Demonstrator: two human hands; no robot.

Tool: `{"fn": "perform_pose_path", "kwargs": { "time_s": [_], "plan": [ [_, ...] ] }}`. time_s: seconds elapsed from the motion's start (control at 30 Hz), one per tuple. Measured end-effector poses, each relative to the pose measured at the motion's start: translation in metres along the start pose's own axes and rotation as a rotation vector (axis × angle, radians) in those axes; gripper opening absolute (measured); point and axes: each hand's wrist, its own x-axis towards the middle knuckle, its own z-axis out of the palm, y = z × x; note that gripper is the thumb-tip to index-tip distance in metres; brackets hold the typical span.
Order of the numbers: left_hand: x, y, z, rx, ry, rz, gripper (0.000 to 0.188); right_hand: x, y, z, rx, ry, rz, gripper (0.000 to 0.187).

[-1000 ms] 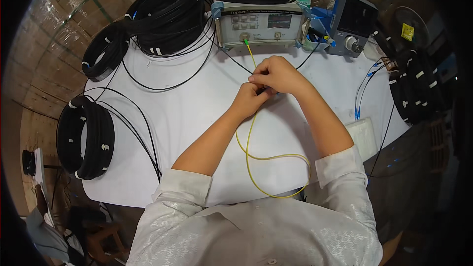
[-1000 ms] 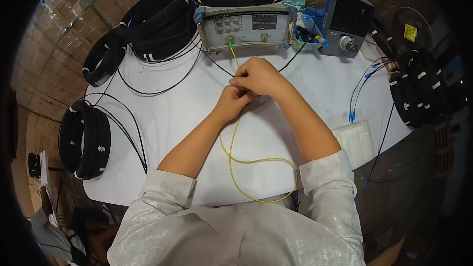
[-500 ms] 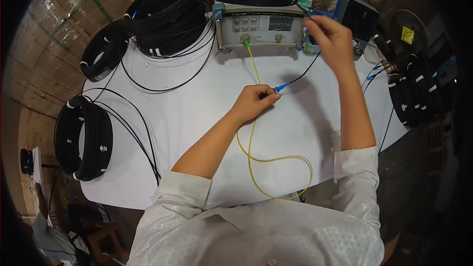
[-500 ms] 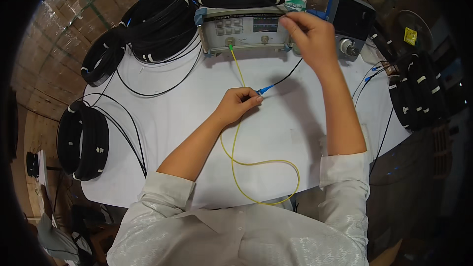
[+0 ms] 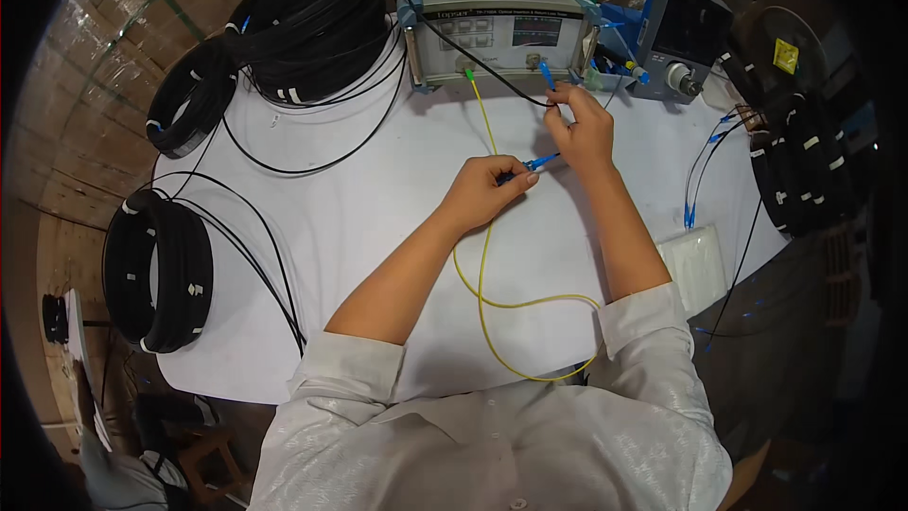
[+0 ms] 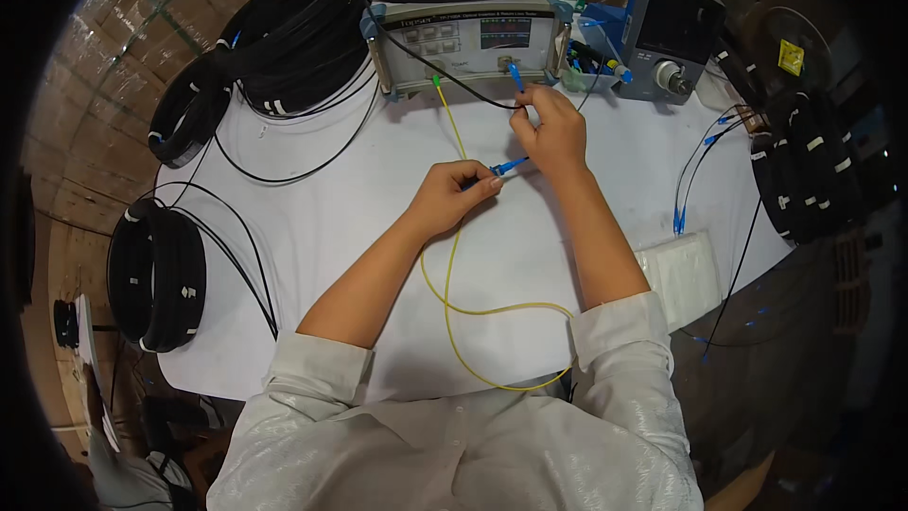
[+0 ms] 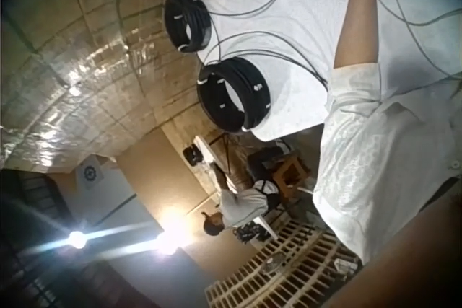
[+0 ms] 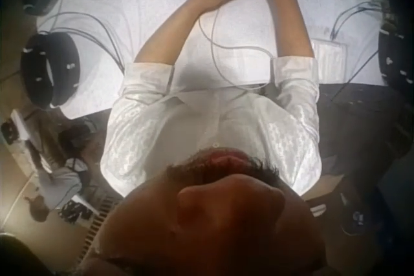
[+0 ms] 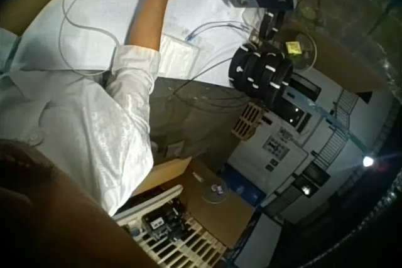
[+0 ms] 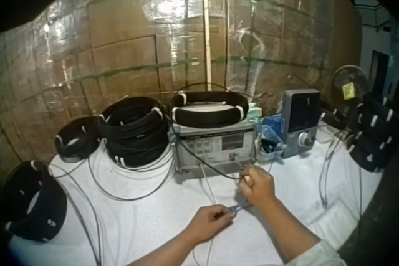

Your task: Connecting and testing fiber optic cables using electronic measurement equipment and a cleaning tool.

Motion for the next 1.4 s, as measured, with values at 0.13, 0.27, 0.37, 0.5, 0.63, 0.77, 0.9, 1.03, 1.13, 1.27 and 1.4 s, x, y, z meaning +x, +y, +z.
{"fn": "perform_pose_path", "kwargs": {
  "time_s": [0.13,0.27,0.37,0.5,0.63,0.77,0.9,1.03,1.13,1.27,1.4],
  "plan": [
    [0.001,-0.004,0.003,0.021,0.042,0.029,0.025,-0.011,0.008,0.007,0.028,0.002,0.033,0.011],
    [0.002,0.0,0.004,0.037,0.048,0.03,0.024,-0.007,0.008,0.006,0.041,0.012,0.011,0.012],
    [0.003,0.0,0.004,0.11,0.054,0.058,0.024,-0.007,0.008,0.007,0.041,-0.004,-0.052,0.011],
    [0.002,-0.001,0.004,0.082,0.061,0.016,0.025,-0.006,0.007,0.007,0.054,-0.01,-0.062,0.011],
    [0.003,-0.002,0.006,0.121,0.063,0.024,0.025,-0.007,0.008,0.005,0.031,-0.067,-0.031,0.012],
    [0.003,0.0,0.006,0.141,0.069,0.042,0.025,-0.008,0.008,0.008,0.044,-0.034,-0.029,0.012],
    [0.001,0.002,0.006,0.132,0.062,0.038,0.024,-0.008,0.006,0.008,0.068,-0.052,0.042,0.012],
    [0.001,0.002,0.004,0.132,0.062,0.034,0.024,0.0,-0.001,0.006,0.072,-0.041,0.065,0.012],
    [0.002,0.0,0.004,0.121,0.065,0.026,0.024,0.007,-0.003,0.005,0.038,-0.054,0.069,0.012],
    [0.004,-0.002,0.006,0.1,0.055,0.038,0.024,0.015,-0.006,0.003,-0.063,-0.082,0.077,0.013],
    [0.005,-0.004,0.004,0.095,0.036,0.055,0.019,0.025,-0.018,-0.007,-0.125,-0.186,0.019,0.024]
  ]
}}
